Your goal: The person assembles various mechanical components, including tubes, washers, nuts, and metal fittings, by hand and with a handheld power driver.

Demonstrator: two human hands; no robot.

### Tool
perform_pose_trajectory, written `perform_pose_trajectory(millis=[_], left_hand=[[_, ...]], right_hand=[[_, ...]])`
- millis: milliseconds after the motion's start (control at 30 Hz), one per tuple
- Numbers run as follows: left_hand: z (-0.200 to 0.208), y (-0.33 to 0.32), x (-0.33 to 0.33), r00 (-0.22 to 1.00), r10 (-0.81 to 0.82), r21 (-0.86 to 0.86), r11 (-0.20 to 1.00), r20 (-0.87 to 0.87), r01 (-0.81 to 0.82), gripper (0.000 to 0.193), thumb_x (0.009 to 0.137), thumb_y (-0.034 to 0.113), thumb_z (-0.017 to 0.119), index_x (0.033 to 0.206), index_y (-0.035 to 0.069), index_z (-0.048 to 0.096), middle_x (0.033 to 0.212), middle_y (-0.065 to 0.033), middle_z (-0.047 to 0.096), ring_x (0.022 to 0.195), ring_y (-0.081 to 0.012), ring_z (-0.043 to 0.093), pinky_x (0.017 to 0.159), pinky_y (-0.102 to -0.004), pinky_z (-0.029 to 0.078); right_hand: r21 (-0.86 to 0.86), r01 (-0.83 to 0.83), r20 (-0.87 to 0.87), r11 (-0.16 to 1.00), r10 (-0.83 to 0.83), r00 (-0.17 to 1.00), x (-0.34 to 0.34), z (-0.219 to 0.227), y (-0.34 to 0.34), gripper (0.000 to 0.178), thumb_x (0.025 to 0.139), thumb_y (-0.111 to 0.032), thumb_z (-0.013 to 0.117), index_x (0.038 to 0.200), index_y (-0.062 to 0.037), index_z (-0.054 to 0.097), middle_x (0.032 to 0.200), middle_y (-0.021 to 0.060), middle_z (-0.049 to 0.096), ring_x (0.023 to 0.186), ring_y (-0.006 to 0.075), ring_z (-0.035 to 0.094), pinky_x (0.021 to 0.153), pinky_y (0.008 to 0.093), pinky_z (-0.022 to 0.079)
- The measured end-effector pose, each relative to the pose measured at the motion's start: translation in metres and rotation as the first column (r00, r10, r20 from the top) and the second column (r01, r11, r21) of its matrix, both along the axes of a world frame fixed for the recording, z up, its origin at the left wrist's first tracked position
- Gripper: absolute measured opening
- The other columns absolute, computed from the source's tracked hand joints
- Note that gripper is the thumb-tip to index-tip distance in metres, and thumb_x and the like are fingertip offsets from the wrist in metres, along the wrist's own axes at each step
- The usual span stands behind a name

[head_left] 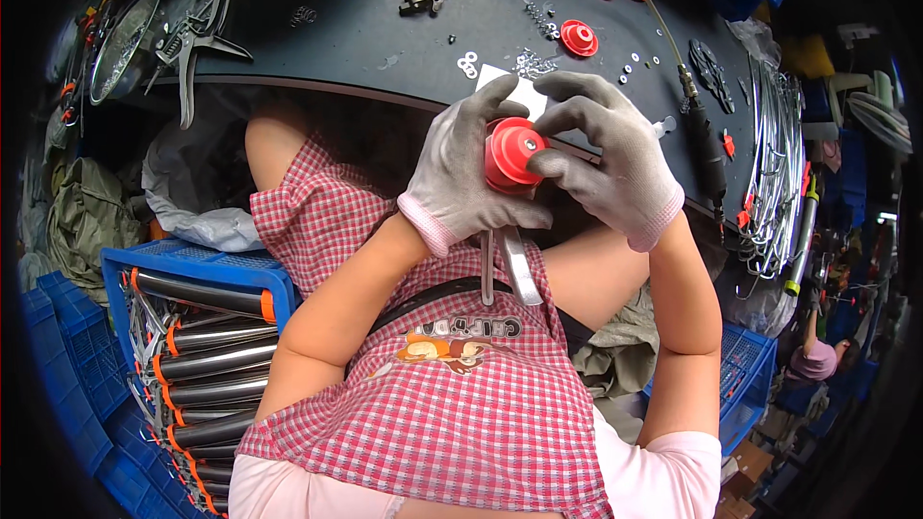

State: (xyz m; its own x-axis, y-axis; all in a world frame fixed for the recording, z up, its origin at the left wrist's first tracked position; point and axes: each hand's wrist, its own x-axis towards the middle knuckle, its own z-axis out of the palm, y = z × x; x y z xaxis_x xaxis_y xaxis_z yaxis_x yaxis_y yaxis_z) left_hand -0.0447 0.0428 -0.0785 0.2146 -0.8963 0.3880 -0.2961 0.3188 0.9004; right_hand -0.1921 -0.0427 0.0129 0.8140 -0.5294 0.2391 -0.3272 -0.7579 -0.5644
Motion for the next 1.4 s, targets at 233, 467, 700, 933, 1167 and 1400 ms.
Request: perform_pose_trajectory(millis=[233,467,700,933,1167,1400], left_hand=[[-0.010,-0.007,0.002,0.995,0.044,-0.281,0.959,0.087,-0.018,0.128,0.047,0.021,0.088,0.145,0.016,0.006,0.096,-0.0120,0.063,0.082,-0.0317,0.064,0.076,-0.0411,0.052],[-0.013,-0.012,0.001,0.995,0.052,-0.299,0.954,0.083,-0.025,0.125,0.050,0.022,0.087,0.145,0.017,0.005,0.092,-0.0116,0.065,0.077,-0.0311,0.066,0.071,-0.0406,0.053],[-0.026,-0.015,0.000,1.000,0.007,-0.378,0.926,-0.015,-0.012,0.121,0.055,0.028,0.087,0.145,0.018,0.005,0.094,-0.0120,0.066,0.079,-0.0322,0.067,0.074,-0.0422,0.054],[-0.019,-0.012,0.000,0.997,0.065,-0.359,0.932,0.044,-0.045,0.126,0.050,0.026,0.089,0.144,0.014,0.006,0.100,-0.0145,0.063,0.087,-0.0329,0.065,0.075,-0.0414,0.053],[-0.025,-0.014,-0.003,0.996,0.084,-0.381,0.922,0.038,-0.063,0.129,0.049,0.022,0.089,0.144,0.015,0.003,0.095,-0.0115,0.065,0.083,-0.0303,0.066,0.075,-0.0405,0.053],[-0.024,-0.015,-0.006,0.998,0.066,-0.396,0.916,-0.011,-0.065,0.129,0.047,0.018,0.088,0.145,0.016,0.003,0.096,-0.0122,0.065,0.082,-0.0308,0.066,0.074,-0.0408,0.053]], right_hand=[[0.544,0.036,0.269,0.838,-0.215,0.939,-0.007,-0.010,0.025,0.056,0.090,-0.027,0.054,0.136,-0.0002,0.035,0.114,0.0151,0.060,0.113,0.0246,0.055,0.095,0.0358,0.041],[0.356,0.202,0.438,0.912,-0.354,0.826,-0.001,-0.022,0.030,0.043,0.080,0.000,0.053,0.123,0.0033,0.049,0.095,0.0154,0.066,0.077,0.0253,0.061,0.081,0.0361,0.046],[-0.085,0.094,-0.080,0.992,-0.101,0.992,0.011,-0.007,0.029,0.046,0.072,-0.010,0.067,0.117,-0.0096,0.057,0.113,0.0158,0.055,0.099,0.0356,0.054,0.089,0.0422,0.044],[0.435,-0.348,0.107,0.830,0.336,0.936,0.012,0.009,0.001,0.060,0.075,-0.006,0.061,0.132,-0.0093,0.043,0.110,0.0183,0.059,0.101,0.0348,0.056,0.086,0.0400,0.046],[-0.248,0.019,0.137,0.969,0.015,0.990,0.015,0.008,0.011,0.050,0.082,-0.022,0.058,0.130,-0.0106,0.046,0.076,0.0192,0.063,0.072,0.0337,0.064,0.062,0.0395,0.051],[-0.023,-0.028,0.272,0.999,0.033,0.962,0.010,-0.012,0.021,0.043,0.087,-0.015,0.051,0.129,-0.0033,0.045,0.078,0.0202,0.063,0.079,0.0340,0.065,0.070,0.0375,0.050]])
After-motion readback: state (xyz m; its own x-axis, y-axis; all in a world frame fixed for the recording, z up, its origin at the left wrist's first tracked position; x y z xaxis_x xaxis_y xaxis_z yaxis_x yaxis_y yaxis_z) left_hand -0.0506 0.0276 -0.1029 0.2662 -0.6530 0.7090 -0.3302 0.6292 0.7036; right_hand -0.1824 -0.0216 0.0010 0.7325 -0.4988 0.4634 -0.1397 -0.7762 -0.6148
